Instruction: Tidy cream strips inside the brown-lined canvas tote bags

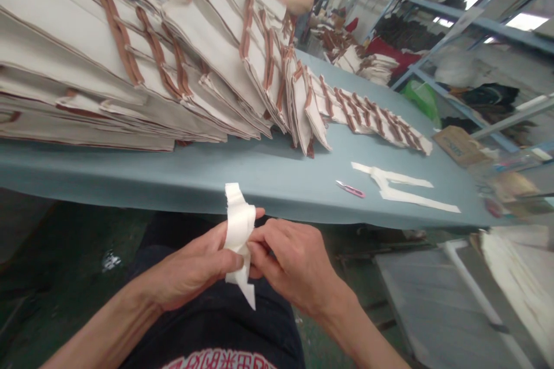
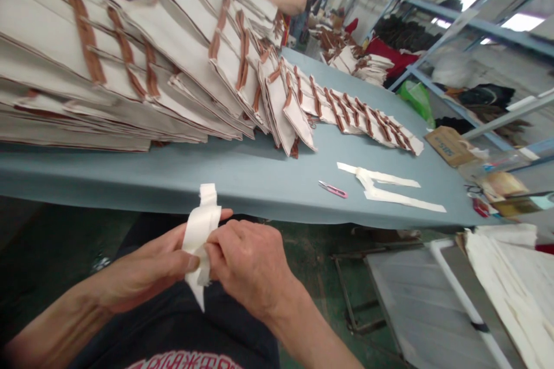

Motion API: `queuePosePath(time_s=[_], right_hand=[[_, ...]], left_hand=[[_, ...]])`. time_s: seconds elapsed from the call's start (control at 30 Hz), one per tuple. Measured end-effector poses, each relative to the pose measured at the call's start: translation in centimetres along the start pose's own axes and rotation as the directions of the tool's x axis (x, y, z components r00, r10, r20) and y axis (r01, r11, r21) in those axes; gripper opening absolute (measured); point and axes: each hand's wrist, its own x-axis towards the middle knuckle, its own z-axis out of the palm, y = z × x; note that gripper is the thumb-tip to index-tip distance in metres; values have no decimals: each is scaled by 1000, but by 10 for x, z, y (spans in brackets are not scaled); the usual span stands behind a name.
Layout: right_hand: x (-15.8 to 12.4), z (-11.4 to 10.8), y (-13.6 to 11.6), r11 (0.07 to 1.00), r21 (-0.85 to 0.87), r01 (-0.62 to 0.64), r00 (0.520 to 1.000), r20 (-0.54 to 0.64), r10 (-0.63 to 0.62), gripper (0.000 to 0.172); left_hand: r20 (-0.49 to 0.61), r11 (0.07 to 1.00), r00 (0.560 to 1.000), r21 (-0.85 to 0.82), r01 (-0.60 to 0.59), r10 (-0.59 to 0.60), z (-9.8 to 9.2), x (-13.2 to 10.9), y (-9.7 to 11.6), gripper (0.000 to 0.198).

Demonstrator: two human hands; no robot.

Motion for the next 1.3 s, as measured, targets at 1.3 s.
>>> queuePosePath(time_s=[1.3], right_hand=[[14,-6,91,144,956,-257,556,25,831,33]], left_hand=[[49,701,982,694,-164,182,9,-4,-64,31]])
